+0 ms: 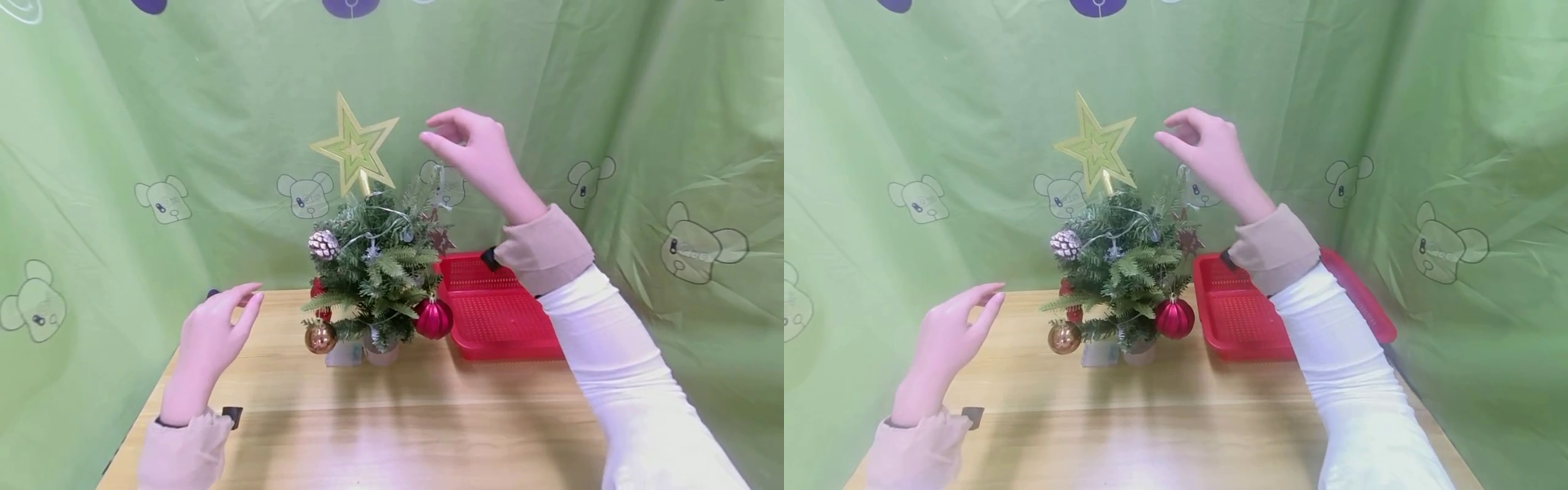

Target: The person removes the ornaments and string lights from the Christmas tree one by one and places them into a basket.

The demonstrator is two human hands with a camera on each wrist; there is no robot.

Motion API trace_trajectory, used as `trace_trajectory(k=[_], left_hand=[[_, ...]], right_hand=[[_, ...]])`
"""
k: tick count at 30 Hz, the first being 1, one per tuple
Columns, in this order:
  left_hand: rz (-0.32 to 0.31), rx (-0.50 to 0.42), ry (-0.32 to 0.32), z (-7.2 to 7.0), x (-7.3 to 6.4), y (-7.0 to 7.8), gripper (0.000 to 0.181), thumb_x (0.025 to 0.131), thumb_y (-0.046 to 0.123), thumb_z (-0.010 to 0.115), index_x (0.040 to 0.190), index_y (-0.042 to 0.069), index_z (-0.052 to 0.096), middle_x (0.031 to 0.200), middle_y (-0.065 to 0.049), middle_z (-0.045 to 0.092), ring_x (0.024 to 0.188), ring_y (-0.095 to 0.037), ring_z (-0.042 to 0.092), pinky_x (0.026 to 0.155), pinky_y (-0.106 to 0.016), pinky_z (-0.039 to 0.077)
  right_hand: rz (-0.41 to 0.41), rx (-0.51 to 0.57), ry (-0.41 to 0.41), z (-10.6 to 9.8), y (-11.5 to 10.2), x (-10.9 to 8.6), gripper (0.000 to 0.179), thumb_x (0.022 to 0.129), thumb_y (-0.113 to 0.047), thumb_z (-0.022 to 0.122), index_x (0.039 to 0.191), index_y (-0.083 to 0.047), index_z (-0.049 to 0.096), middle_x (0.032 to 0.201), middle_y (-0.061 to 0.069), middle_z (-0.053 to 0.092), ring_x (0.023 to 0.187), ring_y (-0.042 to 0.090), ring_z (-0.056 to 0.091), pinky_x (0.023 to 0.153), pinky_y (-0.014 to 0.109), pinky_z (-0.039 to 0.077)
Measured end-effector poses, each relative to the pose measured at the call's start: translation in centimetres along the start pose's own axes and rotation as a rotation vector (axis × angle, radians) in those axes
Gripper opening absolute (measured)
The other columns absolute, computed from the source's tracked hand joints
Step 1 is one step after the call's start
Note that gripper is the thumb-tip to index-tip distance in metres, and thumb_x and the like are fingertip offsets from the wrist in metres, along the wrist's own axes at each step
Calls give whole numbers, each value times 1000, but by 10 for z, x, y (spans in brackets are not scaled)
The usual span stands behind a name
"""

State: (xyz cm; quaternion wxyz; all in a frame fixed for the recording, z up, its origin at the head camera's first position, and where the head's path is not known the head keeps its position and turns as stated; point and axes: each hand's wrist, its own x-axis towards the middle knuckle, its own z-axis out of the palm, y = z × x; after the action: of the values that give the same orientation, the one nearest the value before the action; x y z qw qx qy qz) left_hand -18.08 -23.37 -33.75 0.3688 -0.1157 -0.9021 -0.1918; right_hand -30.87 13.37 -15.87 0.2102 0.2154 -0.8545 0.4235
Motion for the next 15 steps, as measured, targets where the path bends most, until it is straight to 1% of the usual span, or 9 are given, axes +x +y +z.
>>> trace_trajectory(k=[2, 6, 10, 15], left_hand=[[-9, -10, 6, 0, -3, 0, 24, 93, 19, 63, 112, 7, 71, 93, -12, 75, 84, -31, 69, 67, -49, 53], [-21, -26, 9, 1, -11, 1, 23, 93, 17, 63, 111, 6, 71, 92, -11, 75, 84, -30, 69, 66, -47, 52], [-28, -32, 3, 4, -19, 0, 21, 92, 15, 64, 110, 5, 71, 90, -11, 75, 81, -29, 70, 67, -45, 52], [-58, -43, -7, 8, -28, -1, 22, 92, 15, 64, 111, 5, 71, 90, -13, 75, 82, -30, 70, 68, -48, 53]], right_hand=[[8, 6, -14, 3, -8, 8, 44, 92, -42, 64, 127, -14, 62, 117, 9, 70, 91, 9, 65, 79, 20, 55], [12, 11, -22, 9, -19, 19, 43, 93, -40, 64, 125, -11, 63, 114, 10, 71, 88, 11, 67, 77, 21, 56], [11, -6, -12, 14, -25, 25, 40, 93, -39, 64, 120, -10, 65, 110, 10, 72, 83, 9, 66, 75, 20, 56], [-11, -35, -15, 20, -30, 29, 34, 94, -36, 63, 115, -9, 68, 106, 10, 73, 79, 8, 65, 74, 20, 57]])
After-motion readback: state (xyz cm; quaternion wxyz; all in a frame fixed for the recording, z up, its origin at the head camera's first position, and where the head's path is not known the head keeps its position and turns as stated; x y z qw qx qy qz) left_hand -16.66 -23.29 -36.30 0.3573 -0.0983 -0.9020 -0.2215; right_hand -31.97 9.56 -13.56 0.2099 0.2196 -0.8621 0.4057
